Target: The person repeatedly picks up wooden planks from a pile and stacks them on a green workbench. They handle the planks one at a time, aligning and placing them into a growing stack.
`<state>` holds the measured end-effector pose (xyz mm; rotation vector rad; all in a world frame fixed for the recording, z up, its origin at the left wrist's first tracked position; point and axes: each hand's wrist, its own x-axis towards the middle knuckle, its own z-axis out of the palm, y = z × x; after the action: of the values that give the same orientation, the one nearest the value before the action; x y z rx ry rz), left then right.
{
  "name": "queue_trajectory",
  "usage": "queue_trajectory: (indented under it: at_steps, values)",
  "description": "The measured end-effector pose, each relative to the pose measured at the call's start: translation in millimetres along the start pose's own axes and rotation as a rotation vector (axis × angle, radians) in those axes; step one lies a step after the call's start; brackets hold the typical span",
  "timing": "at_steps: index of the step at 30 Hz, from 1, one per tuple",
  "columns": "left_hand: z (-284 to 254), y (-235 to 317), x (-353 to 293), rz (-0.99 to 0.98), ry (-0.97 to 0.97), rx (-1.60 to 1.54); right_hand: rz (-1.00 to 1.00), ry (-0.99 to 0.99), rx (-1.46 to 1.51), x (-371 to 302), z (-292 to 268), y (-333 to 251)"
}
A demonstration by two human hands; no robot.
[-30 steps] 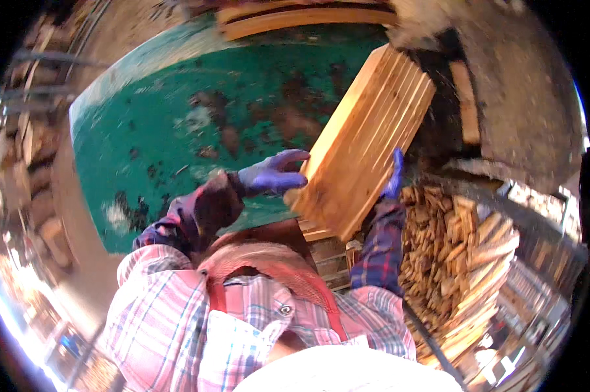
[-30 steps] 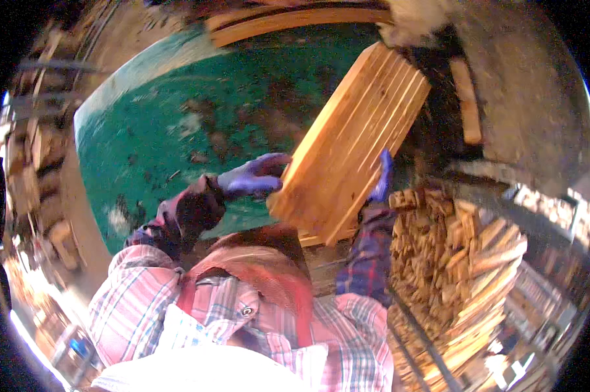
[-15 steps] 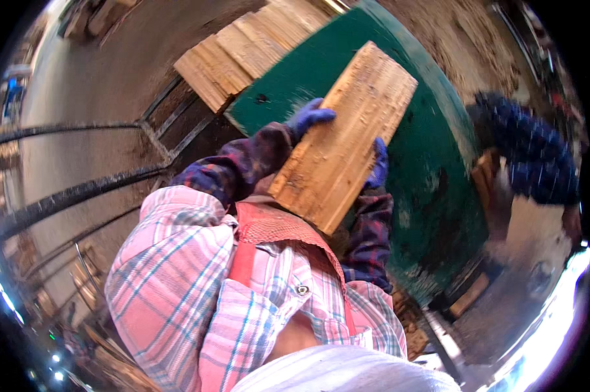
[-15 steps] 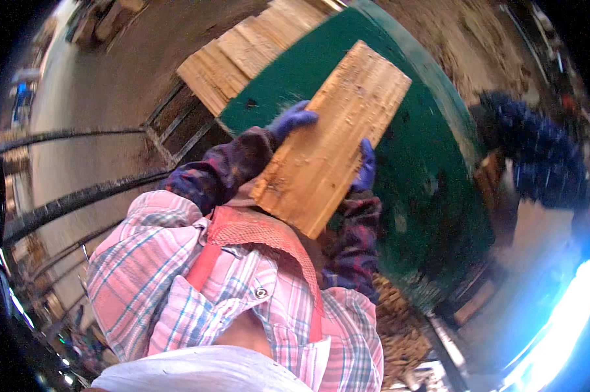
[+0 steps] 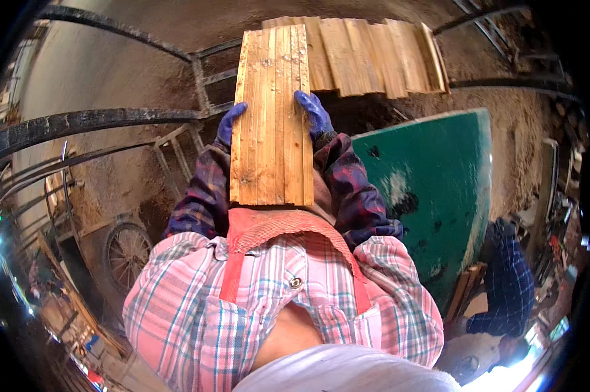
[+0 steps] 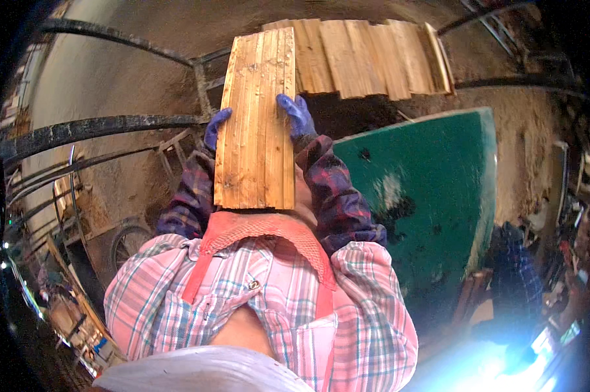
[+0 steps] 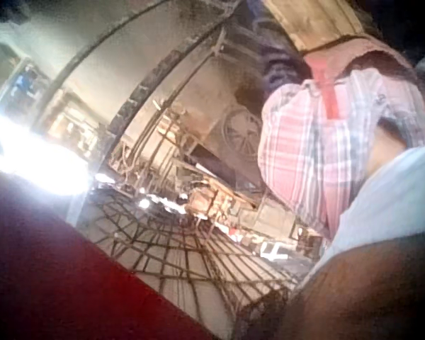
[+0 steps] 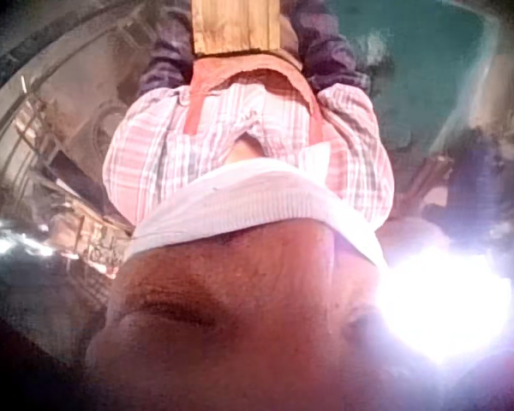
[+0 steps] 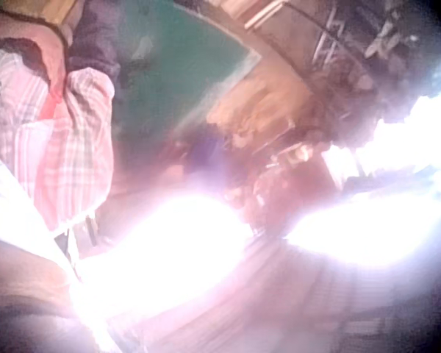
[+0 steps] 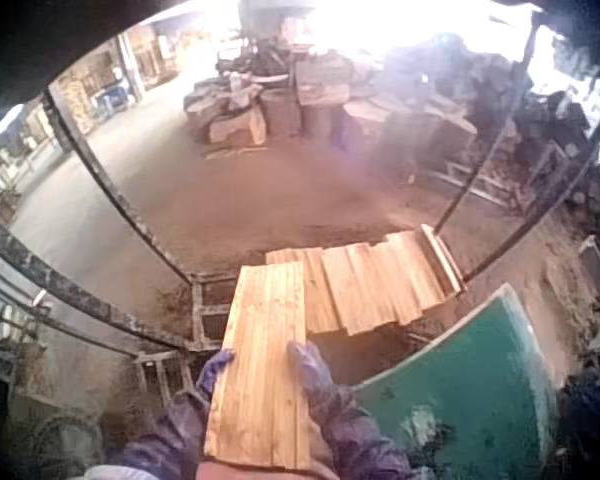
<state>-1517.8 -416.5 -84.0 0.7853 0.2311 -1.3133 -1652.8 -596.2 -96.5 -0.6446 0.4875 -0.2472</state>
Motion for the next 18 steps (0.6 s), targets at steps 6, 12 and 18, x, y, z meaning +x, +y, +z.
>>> queue_trajectory:
  at_steps: [6, 12, 18]
  values:
    - [-14, 116, 66, 0.155, 0.134, -0.104, 0.044, 0.018, -0.286, 168, 50, -14]
    - [-45, 126, 96, 0.198, 0.294, -0.080, 0.103, -0.070, 0.142, 238, 10, 53]
    - [-96, 117, 119, 0.300, 0.348, -0.128, 0.142, -0.041, -0.077, 247, 30, 20]
